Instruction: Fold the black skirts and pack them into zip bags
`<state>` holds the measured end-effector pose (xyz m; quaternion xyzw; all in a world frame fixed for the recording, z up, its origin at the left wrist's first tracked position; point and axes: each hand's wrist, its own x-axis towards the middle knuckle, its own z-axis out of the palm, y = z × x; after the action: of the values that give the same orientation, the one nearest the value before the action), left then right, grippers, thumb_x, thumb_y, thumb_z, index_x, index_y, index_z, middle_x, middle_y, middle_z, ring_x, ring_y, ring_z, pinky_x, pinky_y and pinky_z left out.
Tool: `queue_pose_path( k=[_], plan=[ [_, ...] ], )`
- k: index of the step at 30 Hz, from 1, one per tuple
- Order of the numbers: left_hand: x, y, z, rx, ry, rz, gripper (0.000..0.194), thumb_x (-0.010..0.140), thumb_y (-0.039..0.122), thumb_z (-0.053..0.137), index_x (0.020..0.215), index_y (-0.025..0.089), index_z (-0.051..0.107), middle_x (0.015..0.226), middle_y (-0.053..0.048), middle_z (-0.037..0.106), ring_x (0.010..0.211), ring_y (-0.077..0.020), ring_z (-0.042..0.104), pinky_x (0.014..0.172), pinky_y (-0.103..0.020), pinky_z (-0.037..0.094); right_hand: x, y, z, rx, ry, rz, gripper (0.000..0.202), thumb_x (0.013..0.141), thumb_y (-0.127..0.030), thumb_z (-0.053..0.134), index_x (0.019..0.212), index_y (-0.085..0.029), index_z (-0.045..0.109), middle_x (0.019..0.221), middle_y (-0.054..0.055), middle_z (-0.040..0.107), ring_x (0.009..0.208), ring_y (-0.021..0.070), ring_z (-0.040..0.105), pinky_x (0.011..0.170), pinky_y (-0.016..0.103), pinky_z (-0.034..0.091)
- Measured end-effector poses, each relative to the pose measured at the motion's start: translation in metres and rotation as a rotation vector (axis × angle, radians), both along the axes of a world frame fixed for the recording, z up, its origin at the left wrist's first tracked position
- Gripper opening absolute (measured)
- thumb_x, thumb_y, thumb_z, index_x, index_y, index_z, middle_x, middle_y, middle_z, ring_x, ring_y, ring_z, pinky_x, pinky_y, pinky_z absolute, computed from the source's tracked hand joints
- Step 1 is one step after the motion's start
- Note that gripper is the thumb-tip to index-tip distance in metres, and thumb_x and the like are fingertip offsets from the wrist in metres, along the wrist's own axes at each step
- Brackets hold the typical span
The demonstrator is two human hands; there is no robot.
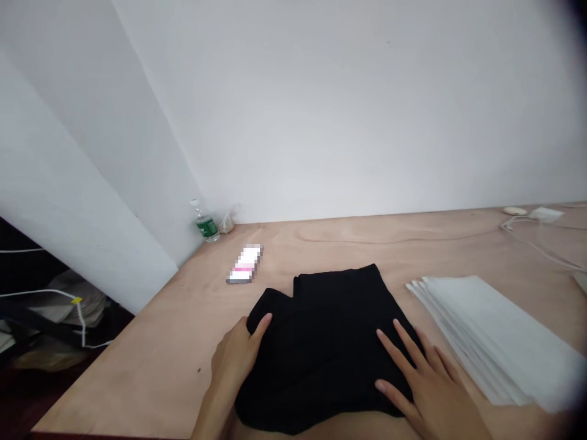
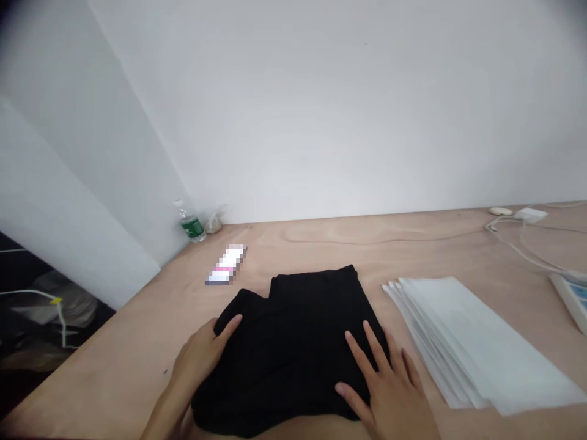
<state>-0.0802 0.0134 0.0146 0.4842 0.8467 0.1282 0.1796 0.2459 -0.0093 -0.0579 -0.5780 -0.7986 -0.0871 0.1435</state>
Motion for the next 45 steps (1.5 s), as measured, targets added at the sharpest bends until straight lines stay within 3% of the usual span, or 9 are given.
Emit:
queue_pose_path(
  k=[9, 14, 20, 23, 28, 32, 36, 39, 45],
  plan=[
    [-0.018, 0.010, -0.013, 0.132, 0.136, -0.089, 0.038, 0.085, 0.054, 0.030, 0.083, 0.020, 0.049, 0.072, -0.008, 0.063, 0.076, -0.0301, 0.062, 0.063, -0.034, 0.043, -0.014, -0.003, 0.000, 0.072, 0.000, -0.004, 0.067, 0.076, -0.063, 0.043, 0.137, -0.037, 0.030, 0.143, 0.003, 0.032, 0.122, 0.0401, 0.038, 0.086, 0.055, 0.042],
    [-0.017, 0.004, 0.001, 0.250, 0.273, -0.103, 0.052, 0.082, 0.056, 0.037, 0.117, 0.018, 0.045, 0.110, -0.013, 0.059, 0.099, -0.0309, 0.057, 0.073, -0.040, 0.046, -0.024, -0.005, 0.000, 0.107, -0.024, -0.013, 0.068, 0.076, -0.064, 0.042, 0.136, -0.036, 0.032, 0.142, 0.004, 0.035, 0.119, 0.0403, 0.041, 0.083, 0.054, 0.045],
    [0.015, -0.015, -0.009, 0.371, 0.467, -0.713, 0.066, 0.080, 0.060, 0.041, 0.138, 0.033, 0.024, 0.143, -0.001, 0.034, 0.132, -0.0310, 0.025, 0.101, -0.052, 0.029, -0.023, -0.005, 0.004, 0.093, -0.025, -0.014, 0.067, 0.077, -0.063, 0.042, 0.136, -0.035, 0.032, 0.143, 0.004, 0.033, 0.122, 0.0388, 0.038, 0.085, 0.052, 0.045],
    [0.018, -0.019, -0.026, 0.294, 0.465, -0.828, 0.072, 0.077, 0.065, 0.041, 0.140, 0.037, 0.016, 0.147, 0.000, 0.026, 0.133, -0.0356, 0.021, 0.099, -0.059, 0.027, -0.025, -0.005, 0.005, 0.078, -0.022, -0.020, 0.066, 0.077, -0.062, 0.042, 0.136, -0.036, 0.031, 0.143, 0.004, 0.033, 0.122, 0.0386, 0.038, 0.085, 0.052, 0.045],
    [0.007, -0.024, -0.028, 0.215, 0.372, -0.814, 0.070, 0.079, 0.062, 0.041, 0.139, 0.037, 0.017, 0.147, 0.000, 0.024, 0.133, -0.0347, 0.020, 0.100, -0.058, 0.027, -0.018, -0.008, 0.004, 0.018, -0.014, -0.008, 0.065, 0.077, -0.062, 0.041, 0.136, -0.037, 0.032, 0.143, 0.003, 0.034, 0.122, 0.0380, 0.040, 0.086, 0.053, 0.044],
    [0.016, -0.011, 0.011, 0.255, 0.168, -0.744, 0.055, 0.084, 0.053, 0.041, 0.135, 0.037, 0.032, 0.142, 0.001, 0.035, 0.130, -0.0281, 0.031, 0.100, -0.048, 0.034, -0.009, 0.011, 0.030, -0.019, 0.017, -0.028, 0.056, 0.078, -0.063, 0.040, 0.127, -0.036, 0.048, 0.135, 0.002, 0.045, 0.120, 0.0373, 0.041, 0.087, 0.055, 0.040],
    [0.049, 0.043, 0.041, 0.364, -0.097, -0.582, 0.039, 0.088, 0.043, 0.038, 0.119, 0.027, 0.053, 0.115, -0.004, 0.062, 0.102, -0.0210, 0.059, 0.085, -0.033, 0.046, -0.031, 0.068, 0.073, -0.023, 0.127, -0.029, 0.046, 0.087, -0.048, 0.035, 0.124, -0.025, 0.051, 0.130, 0.006, 0.050, 0.120, 0.0298, 0.042, 0.095, 0.047, 0.036],
    [0.067, 0.091, 0.031, 0.397, -0.043, -0.503, 0.033, 0.087, 0.031, 0.042, 0.112, 0.018, 0.058, 0.108, -0.009, 0.064, 0.097, -0.0227, 0.059, 0.086, -0.035, 0.043, -0.058, 0.110, 0.074, 0.002, 0.213, -0.027, 0.041, 0.089, -0.032, 0.033, 0.125, -0.019, 0.049, 0.134, 0.009, 0.046, 0.124, 0.0270, 0.038, 0.097, 0.043, 0.034],
    [0.049, 0.125, -0.020, 0.427, 0.007, -0.446, 0.031, 0.083, 0.032, 0.049, 0.100, 0.012, 0.063, 0.101, -0.015, 0.061, 0.101, -0.0269, 0.053, 0.090, -0.038, 0.038, -0.058, 0.138, 0.022, 0.012, 0.270, -0.092, 0.037, 0.089, -0.025, 0.035, 0.123, -0.019, 0.048, 0.137, 0.012, 0.041, 0.129, 0.0312, 0.028, 0.099, 0.056, 0.021]
  ],
)
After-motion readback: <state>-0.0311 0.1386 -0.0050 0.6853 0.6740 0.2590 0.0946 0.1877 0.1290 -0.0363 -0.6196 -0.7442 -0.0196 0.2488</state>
